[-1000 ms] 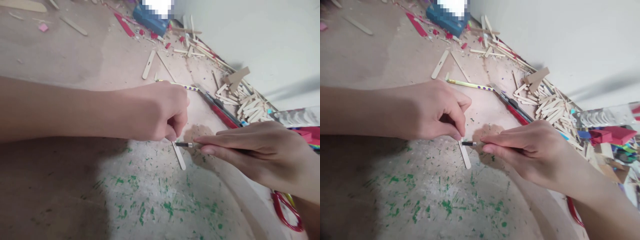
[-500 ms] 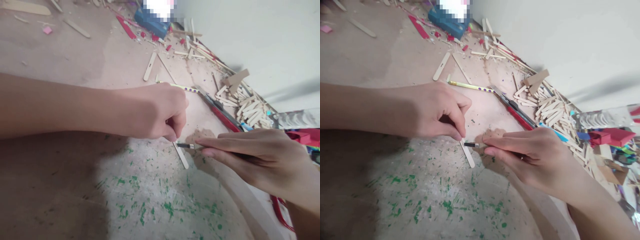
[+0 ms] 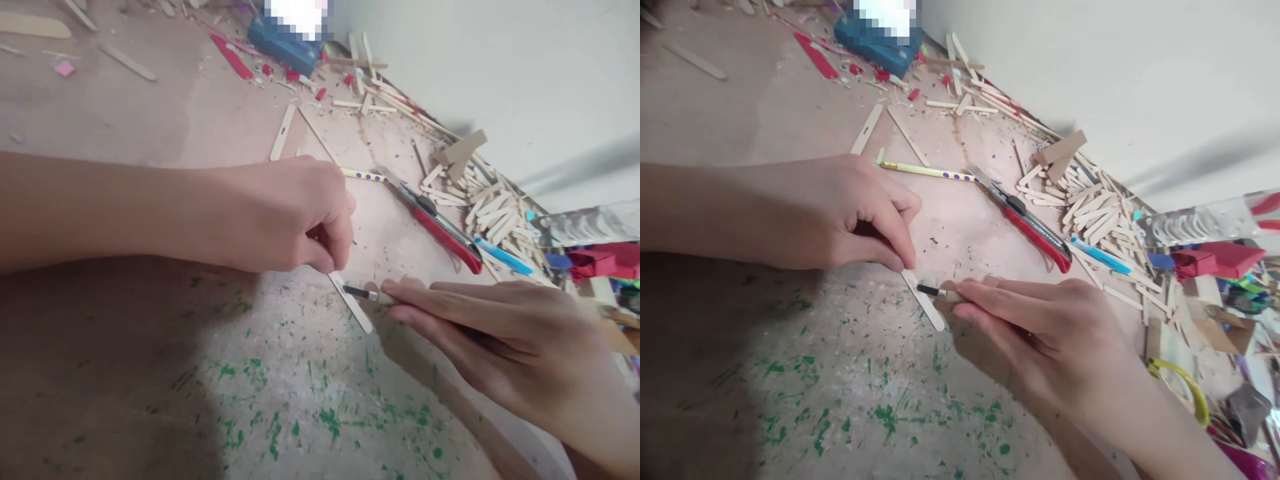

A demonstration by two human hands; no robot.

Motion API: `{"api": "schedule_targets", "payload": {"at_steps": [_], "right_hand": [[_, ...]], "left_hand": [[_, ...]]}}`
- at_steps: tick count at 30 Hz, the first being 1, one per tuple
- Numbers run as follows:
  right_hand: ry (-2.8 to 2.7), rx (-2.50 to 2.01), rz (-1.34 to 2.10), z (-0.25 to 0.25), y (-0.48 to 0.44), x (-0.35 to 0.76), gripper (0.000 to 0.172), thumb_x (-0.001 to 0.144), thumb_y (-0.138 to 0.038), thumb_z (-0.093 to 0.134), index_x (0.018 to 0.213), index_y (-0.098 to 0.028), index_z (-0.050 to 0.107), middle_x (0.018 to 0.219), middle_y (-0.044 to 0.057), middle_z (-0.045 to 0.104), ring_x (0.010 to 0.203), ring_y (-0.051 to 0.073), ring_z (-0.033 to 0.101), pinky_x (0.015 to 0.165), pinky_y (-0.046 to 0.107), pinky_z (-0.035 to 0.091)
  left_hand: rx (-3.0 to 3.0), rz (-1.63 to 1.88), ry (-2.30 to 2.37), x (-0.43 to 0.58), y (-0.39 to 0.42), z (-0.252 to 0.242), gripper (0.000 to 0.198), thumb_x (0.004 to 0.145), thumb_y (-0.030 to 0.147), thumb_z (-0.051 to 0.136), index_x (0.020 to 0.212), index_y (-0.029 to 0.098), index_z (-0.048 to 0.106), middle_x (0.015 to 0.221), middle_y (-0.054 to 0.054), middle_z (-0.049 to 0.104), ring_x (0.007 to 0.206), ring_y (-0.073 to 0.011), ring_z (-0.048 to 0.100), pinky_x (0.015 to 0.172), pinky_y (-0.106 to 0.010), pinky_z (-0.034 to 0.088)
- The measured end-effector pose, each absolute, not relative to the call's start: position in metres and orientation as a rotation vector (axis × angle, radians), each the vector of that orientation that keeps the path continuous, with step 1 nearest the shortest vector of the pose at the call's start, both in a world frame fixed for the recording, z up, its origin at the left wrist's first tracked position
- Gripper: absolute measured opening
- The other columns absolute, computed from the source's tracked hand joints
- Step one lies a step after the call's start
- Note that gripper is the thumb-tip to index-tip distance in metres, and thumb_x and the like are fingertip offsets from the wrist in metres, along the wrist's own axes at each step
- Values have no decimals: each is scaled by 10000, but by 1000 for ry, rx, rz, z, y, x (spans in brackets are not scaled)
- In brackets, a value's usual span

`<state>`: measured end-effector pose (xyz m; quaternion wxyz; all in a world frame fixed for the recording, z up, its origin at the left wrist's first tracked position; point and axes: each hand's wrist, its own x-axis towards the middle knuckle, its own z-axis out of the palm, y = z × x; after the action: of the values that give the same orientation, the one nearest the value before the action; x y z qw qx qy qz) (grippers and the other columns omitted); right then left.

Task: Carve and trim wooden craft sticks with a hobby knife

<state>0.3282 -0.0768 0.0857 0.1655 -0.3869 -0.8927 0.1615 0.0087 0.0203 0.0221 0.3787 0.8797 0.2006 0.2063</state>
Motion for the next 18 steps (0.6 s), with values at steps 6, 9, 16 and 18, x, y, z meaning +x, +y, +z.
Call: {"api": "schedule_targets", "payload": {"at_steps": [6, 9, 16, 18], "right_hand": [[-2458, -1147, 586, 77, -74, 322, 165, 1198, -323, 906, 1230, -302, 1067, 1085, 37, 980, 672, 219, 930, 637, 178, 738], [-2466, -1150, 596, 78, -73, 324, 177, 1200, -319, 898, 1253, -339, 1065, 1091, 11, 983, 669, 216, 929, 617, 181, 734], [-2570, -1086, 426, 83, -77, 331, 272, 1176, -184, 914, 1376, -340, 1011, 1127, 15, 1012, 804, 197, 959, 657, 223, 718], [-2649, -1070, 336, 84, -80, 329, 256, 1224, -199, 866, 1420, -334, 964, 1046, -10, 984, 671, 132, 863, 598, 225, 646]], "left_hand": [[2217, 463, 569, 10, 18, 28, 286, 1101, 85, 834, 1026, 261, 1046, 913, 19, 884, 873, -164, 749, 777, -298, 473], [2220, 505, 561, 10, 17, 26, 293, 1080, 76, 835, 982, 268, 1033, 949, 23, 887, 860, -163, 742, 771, -329, 472], [2231, 514, 530, 11, 21, 20, 273, 1078, 128, 868, 935, 297, 1027, 887, 39, 864, 806, -165, 754, 728, -325, 475], [2230, 505, 540, 11, 21, 19, 274, 1090, 130, 859, 960, 297, 1034, 882, 39, 860, 818, -168, 749, 744, -314, 472]]}}
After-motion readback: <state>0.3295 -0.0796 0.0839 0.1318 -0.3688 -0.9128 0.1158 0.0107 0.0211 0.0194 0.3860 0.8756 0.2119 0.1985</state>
